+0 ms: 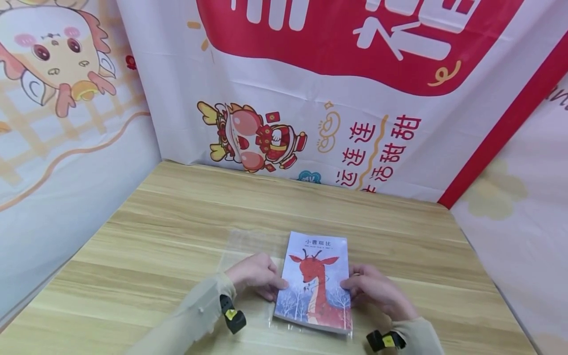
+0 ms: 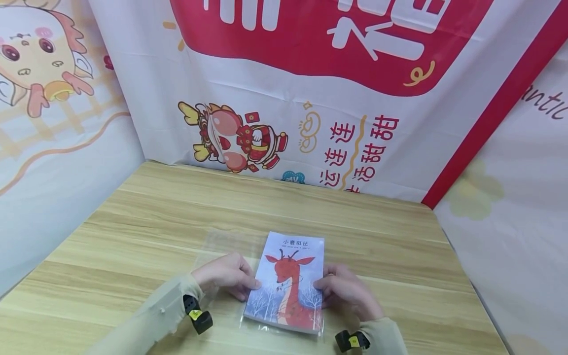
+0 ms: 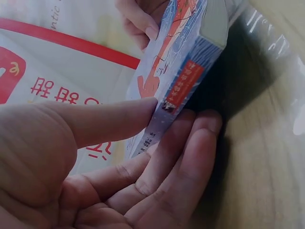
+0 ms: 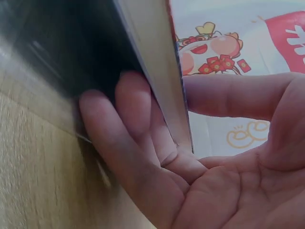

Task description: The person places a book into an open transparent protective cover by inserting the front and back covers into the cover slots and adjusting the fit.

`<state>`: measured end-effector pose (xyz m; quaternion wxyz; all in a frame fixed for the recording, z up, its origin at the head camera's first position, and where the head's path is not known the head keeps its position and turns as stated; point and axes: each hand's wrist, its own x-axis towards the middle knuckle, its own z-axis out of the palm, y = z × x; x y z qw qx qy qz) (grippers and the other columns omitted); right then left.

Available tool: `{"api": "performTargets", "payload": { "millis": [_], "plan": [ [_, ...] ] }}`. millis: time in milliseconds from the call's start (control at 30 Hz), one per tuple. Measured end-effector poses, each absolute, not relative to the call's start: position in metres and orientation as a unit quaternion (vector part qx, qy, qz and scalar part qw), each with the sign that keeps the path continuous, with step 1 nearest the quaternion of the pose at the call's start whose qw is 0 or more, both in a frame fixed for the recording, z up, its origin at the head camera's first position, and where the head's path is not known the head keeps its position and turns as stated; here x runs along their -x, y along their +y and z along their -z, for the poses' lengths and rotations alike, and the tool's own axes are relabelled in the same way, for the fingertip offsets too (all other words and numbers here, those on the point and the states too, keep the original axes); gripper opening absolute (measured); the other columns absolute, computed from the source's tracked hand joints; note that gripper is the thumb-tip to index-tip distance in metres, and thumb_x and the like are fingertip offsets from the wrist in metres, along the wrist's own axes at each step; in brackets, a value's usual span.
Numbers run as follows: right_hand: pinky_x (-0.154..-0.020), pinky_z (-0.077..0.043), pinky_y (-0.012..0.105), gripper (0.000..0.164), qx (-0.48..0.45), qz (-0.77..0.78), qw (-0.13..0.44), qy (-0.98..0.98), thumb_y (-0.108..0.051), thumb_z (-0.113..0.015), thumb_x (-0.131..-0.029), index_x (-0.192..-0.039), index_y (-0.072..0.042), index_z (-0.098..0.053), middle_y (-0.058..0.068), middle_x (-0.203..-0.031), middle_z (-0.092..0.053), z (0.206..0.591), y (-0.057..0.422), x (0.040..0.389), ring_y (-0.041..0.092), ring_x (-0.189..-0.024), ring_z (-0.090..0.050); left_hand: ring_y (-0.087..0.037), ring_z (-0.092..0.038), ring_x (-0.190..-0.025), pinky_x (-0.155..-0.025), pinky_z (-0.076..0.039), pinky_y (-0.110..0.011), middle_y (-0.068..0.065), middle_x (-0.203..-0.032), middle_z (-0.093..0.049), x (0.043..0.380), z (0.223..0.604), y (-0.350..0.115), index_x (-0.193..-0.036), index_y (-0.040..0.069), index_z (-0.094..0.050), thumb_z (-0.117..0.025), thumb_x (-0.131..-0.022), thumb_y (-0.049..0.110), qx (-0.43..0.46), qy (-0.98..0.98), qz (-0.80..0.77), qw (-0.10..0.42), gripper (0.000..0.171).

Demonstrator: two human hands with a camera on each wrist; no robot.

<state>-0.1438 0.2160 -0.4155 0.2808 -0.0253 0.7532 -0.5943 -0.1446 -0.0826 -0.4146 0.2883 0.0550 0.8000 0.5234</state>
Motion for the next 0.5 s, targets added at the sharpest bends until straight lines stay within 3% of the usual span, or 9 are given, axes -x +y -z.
{"api": "performTargets", "payload": {
  "millis": [233, 500],
  "plan": [
    [-0.069, -0.057, 0.037, 0.027, 0.007, 0.590, 0.274, 0.759, -0.001, -0.062, -0.085, -0.108, 0.012, -0.055, 0.014, -0.087, -0.066, 0.417, 0.215, 0.150, 0.023, -0.074, -0.064, -0.015, -0.064, -0.053, -0.056, -0.058, -0.028, -0.013, -0.070, -0.068, 0.158, 0.418, -0.083, -0.076, 0.000, -0.072, -0.075, -0.086, 0.011, -0.044, 0.795, -0.530, 0.293, 0.015],
    [-0.068, -0.058, 0.039, 0.031, -0.012, 0.568, 0.245, 0.786, 0.000, -0.062, -0.087, -0.114, 0.014, -0.055, 0.015, -0.088, -0.066, 0.417, 0.213, 0.150, 0.025, -0.076, -0.065, -0.020, -0.067, -0.055, -0.055, -0.059, -0.030, -0.016, -0.068, -0.068, 0.163, 0.420, -0.084, -0.079, -0.002, -0.072, -0.071, -0.090, 0.011, -0.040, 0.786, -0.543, 0.293, 0.017]
  ]
}}
